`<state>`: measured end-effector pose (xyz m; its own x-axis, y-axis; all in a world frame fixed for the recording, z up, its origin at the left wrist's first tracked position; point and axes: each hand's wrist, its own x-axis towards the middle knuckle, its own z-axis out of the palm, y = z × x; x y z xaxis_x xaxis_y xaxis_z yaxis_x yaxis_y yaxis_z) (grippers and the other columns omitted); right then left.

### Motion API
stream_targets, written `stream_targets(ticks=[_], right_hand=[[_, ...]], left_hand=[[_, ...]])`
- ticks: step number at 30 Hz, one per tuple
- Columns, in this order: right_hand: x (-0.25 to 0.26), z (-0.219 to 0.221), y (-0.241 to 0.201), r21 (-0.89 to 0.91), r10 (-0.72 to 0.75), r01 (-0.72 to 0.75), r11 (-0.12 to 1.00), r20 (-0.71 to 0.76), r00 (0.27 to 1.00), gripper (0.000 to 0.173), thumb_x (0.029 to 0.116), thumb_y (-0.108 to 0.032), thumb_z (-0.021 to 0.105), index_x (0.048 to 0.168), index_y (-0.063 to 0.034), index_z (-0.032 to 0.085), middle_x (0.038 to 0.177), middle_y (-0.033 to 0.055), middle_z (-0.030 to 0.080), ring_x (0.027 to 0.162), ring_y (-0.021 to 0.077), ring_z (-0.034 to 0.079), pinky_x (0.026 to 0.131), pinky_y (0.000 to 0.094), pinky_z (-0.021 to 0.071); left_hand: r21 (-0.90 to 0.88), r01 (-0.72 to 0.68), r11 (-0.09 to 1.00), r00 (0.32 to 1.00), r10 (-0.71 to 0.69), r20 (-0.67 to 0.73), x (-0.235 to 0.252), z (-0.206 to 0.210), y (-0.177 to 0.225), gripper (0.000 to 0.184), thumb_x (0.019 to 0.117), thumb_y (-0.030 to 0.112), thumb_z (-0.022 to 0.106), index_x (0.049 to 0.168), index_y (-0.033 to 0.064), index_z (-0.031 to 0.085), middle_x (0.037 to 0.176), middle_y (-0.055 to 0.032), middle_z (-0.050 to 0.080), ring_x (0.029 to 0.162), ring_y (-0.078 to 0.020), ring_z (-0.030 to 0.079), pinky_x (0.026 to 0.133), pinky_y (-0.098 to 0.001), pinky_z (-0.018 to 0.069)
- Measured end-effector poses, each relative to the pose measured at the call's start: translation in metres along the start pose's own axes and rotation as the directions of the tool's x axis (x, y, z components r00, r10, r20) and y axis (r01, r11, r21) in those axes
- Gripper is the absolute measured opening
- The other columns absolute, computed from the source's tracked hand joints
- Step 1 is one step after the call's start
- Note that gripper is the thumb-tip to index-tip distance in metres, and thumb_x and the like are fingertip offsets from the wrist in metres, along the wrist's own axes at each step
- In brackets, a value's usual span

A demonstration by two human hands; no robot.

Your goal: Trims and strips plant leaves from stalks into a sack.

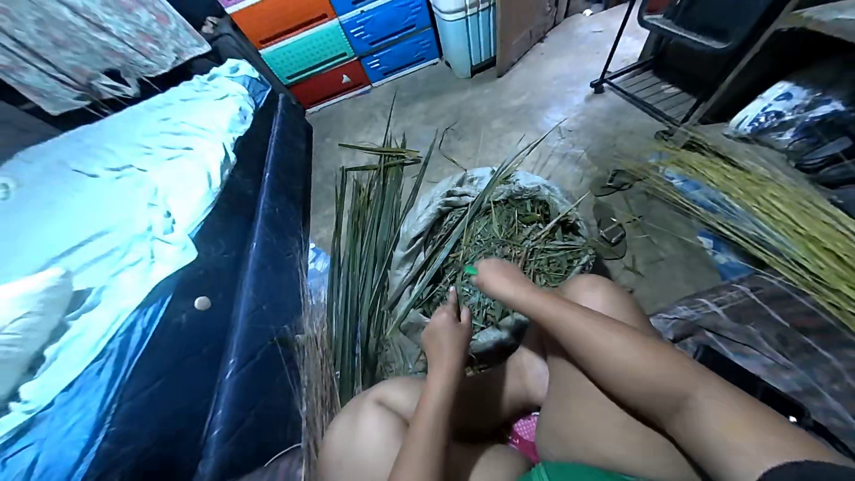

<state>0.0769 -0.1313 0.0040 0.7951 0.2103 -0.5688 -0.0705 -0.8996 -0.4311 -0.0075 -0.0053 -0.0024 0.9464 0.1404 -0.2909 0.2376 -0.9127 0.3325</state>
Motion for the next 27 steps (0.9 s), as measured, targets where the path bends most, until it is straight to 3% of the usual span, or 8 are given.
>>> stream_targets(ticks=[4, 8, 10, 15, 17, 20, 24, 27], right_hand=[[-0.015, 0.008, -0.006, -0.035, -0.055, 0.056, 0.998, 0.015, 0.998, 0.035, 0.1079, -0.026, 0.049, 0.124, 0.0011, 0.065, 0.125, 0.0255, 0.067, 0.120, 0.0437, 0.063, 0.096, 0.0644, 0.0490], [0.021, -0.021, 0.025, 0.051, 0.146, -0.140, 0.989, -0.140, 0.979, 0.037, 0.1085, -0.025, 0.048, 0.128, 0.0025, 0.064, 0.131, 0.0263, 0.065, 0.125, 0.0436, 0.061, 0.100, 0.0643, 0.0479], [0.024, -0.031, 0.029, 0.107, 0.176, -0.159, 0.982, -0.176, 0.969, 0.039, 0.1089, -0.029, 0.049, 0.125, 0.0022, 0.065, 0.128, 0.0256, 0.066, 0.124, 0.0424, 0.062, 0.099, 0.0630, 0.0479], [-0.012, -0.005, 0.003, 0.033, -0.089, 0.090, 0.995, -0.029, 0.996, 0.035, 0.1080, -0.028, 0.049, 0.122, 0.0002, 0.065, 0.120, 0.0252, 0.067, 0.117, 0.0426, 0.064, 0.094, 0.0639, 0.0487], [-0.017, -0.001, -0.003, -0.019, -0.117, 0.116, 0.993, -0.013, 0.993, 0.034, 0.1076, -0.027, 0.050, 0.123, -0.0007, 0.065, 0.122, 0.0242, 0.067, 0.119, 0.0420, 0.064, 0.095, 0.0631, 0.0489], [-0.002, -0.007, 0.002, -0.056, -0.045, 0.041, 0.998, -0.078, 0.996, 0.034, 0.1071, -0.025, 0.050, 0.127, -0.0007, 0.064, 0.127, 0.0244, 0.067, 0.123, 0.0428, 0.063, 0.097, 0.0638, 0.0487], [0.015, -0.030, 0.019, 0.080, 0.133, -0.118, 0.990, -0.219, 0.967, 0.036, 0.1080, -0.025, 0.051, 0.132, -0.0009, 0.063, 0.130, 0.0254, 0.066, 0.124, 0.0443, 0.062, 0.099, 0.0648, 0.0482], [0.015, -0.040, 0.027, 0.141, 0.140, -0.107, 0.984, -0.247, 0.959, 0.037, 0.1076, -0.030, 0.052, 0.128, -0.0021, 0.065, 0.126, 0.0233, 0.068, 0.121, 0.0415, 0.064, 0.097, 0.0633, 0.0489]], left_hand=[[-0.070, -0.050, 0.996, 0.995, 0.044, -0.087, 0.001, 0.001, -0.006, 0.044, 0.1056, 0.022, 0.050, 0.148, 0.0105, 0.057, 0.118, -0.0182, 0.074, 0.109, -0.0372, 0.071, 0.093, -0.0579, 0.0527], [-0.069, -0.103, 0.992, 0.990, 0.095, -0.107, -0.004, 0.001, -0.003, 0.044, 0.1045, 0.023, 0.052, 0.147, 0.0125, 0.058, 0.112, -0.0176, 0.075, 0.102, -0.0370, 0.072, 0.088, -0.0578, 0.0544], [-0.069, -0.112, 0.991, 0.988, 0.104, -0.113, -0.005, 0.001, -0.002, 0.045, 0.1042, 0.023, 0.052, 0.148, 0.0127, 0.058, 0.111, -0.0176, 0.075, 0.100, -0.0365, 0.073, 0.087, -0.0575, 0.0545], [-0.141, -0.153, 0.978, 0.973, 0.123, -0.197, 0.001, 0.004, -0.012, 0.044, 0.1027, 0.020, 0.054, 0.145, 0.0074, 0.060, 0.106, -0.0198, 0.076, 0.095, -0.0376, 0.073, 0.085, -0.0586, 0.0551], [-0.168, -0.175, 0.970, 0.963, 0.134, -0.234, 0.002, 0.005, -0.015, 0.042, 0.1023, 0.020, 0.056, 0.142, 0.0060, 0.062, 0.104, -0.0204, 0.076, 0.094, -0.0382, 0.074, 0.085, -0.0587, 0.0551], [-0.159, -0.190, 0.969, 0.961, 0.150, -0.233, 0.003, 0.007, -0.014, 0.041, 0.1023, 0.020, 0.057, 0.141, 0.0075, 0.063, 0.104, -0.0199, 0.076, 0.095, -0.0378, 0.074, 0.087, -0.0577, 0.0553], [-0.147, -0.247, 0.958, 0.940, 0.201, -0.275, 0.000, 0.009, -0.015, 0.042, 0.0997, 0.018, 0.059, 0.140, 0.0062, 0.064, 0.100, -0.0200, 0.076, 0.090, -0.0377, 0.074, 0.083, -0.0586, 0.0560], [-0.133, -0.267, 0.954, 0.932, 0.221, -0.287, 0.000, 0.008, -0.019, 0.043, 0.0993, 0.019, 0.060, 0.140, 0.0057, 0.064, 0.101, -0.0193, 0.077, 0.090, -0.0369, 0.075, 0.083, -0.0584, 0.0562]])
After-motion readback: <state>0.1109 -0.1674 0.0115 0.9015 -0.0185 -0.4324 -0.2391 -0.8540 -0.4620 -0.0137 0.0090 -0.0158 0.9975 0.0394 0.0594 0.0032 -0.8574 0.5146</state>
